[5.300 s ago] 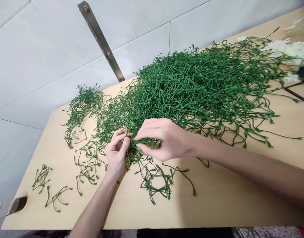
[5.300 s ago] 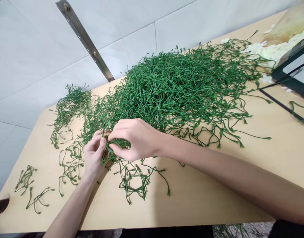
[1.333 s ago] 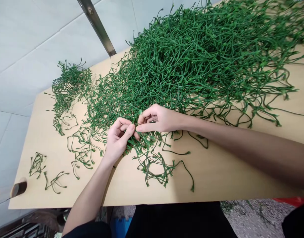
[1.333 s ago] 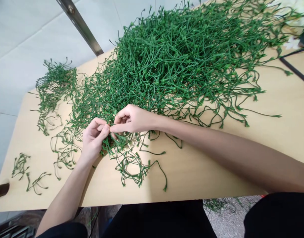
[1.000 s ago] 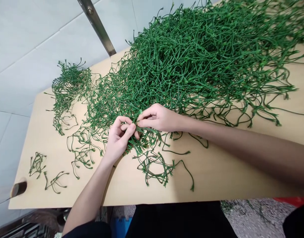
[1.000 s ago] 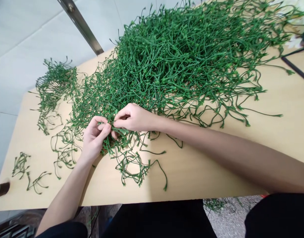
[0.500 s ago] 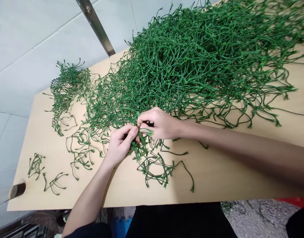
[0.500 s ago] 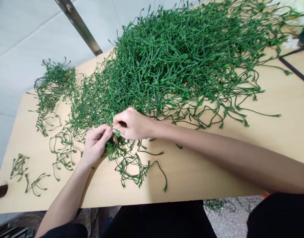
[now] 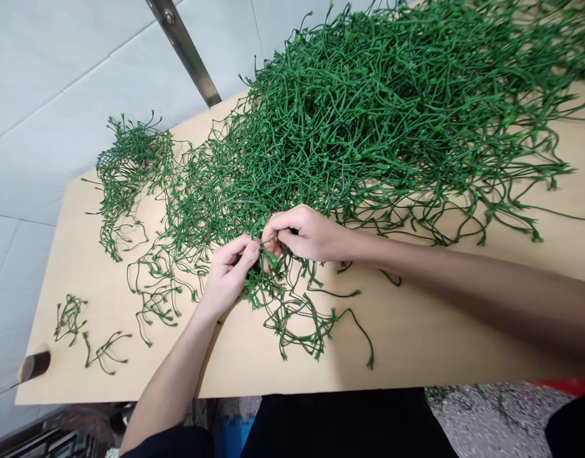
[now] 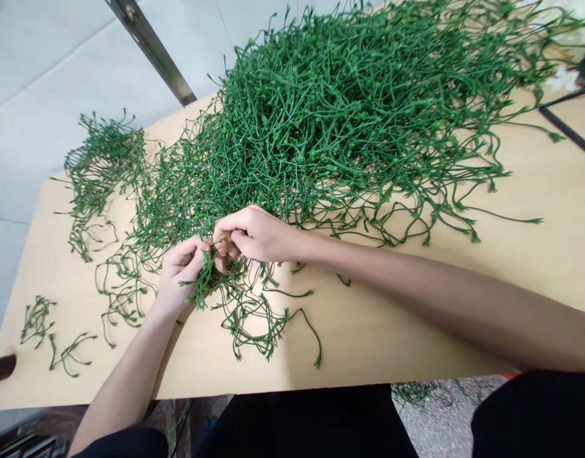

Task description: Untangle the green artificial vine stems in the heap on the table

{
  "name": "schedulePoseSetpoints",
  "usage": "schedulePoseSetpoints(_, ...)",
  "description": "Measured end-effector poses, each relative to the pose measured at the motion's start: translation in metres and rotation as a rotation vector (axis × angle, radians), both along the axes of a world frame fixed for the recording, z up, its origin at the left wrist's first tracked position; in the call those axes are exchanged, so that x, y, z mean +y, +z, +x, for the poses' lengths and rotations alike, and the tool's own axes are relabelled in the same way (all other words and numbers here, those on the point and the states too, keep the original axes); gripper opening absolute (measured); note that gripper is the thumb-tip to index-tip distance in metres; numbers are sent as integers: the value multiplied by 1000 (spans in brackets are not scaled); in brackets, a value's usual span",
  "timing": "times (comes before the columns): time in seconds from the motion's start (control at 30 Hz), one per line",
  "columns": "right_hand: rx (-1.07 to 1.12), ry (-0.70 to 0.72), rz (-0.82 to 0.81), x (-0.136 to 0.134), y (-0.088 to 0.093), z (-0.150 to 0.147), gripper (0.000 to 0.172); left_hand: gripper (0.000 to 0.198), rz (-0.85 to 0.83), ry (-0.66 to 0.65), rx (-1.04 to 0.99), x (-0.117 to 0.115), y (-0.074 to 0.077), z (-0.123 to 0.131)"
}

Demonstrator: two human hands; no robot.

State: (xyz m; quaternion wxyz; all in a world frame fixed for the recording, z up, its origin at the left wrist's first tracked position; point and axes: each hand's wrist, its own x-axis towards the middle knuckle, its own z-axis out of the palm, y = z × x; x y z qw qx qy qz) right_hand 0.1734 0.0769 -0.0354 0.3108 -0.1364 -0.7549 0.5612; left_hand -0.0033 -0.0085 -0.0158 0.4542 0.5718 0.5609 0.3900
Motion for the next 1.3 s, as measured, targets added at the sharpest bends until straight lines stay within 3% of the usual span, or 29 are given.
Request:
schedulePoseSetpoints(0.2, -96, -68, -123, -2, 10, 2, 26, 36, 15, 36, -5, 1, 3, 3)
schedulePoseSetpoints(0.47, -19, 156, -250, 6, 8, 4, 19, 38, 65, 130, -56, 3, 1, 3)
schedulePoseSetpoints(0.6, -49, 113, -281, 5, 9, 3, 20, 34, 80, 116, -66, 4, 2, 3)
schedulePoseSetpoints(0.8, -96, 84, -262, 3, 9, 2, 23, 33, 250, 134, -3, 4, -3, 2)
schedulePoseSetpoints(0.93, -62, 156, -248, 5, 9, 3, 18, 33, 162, 116, -21, 3, -3, 2)
schedulePoseSetpoints(1.07, -58, 168, -332, 6, 11, 3, 20, 34, 81, 60, -27, 1, 0, 4)
schedulePoseSetpoints(1.3, -102, 149, -297, 4, 12, 3, 29, 32, 142, -39, 81, 0, 1, 5)
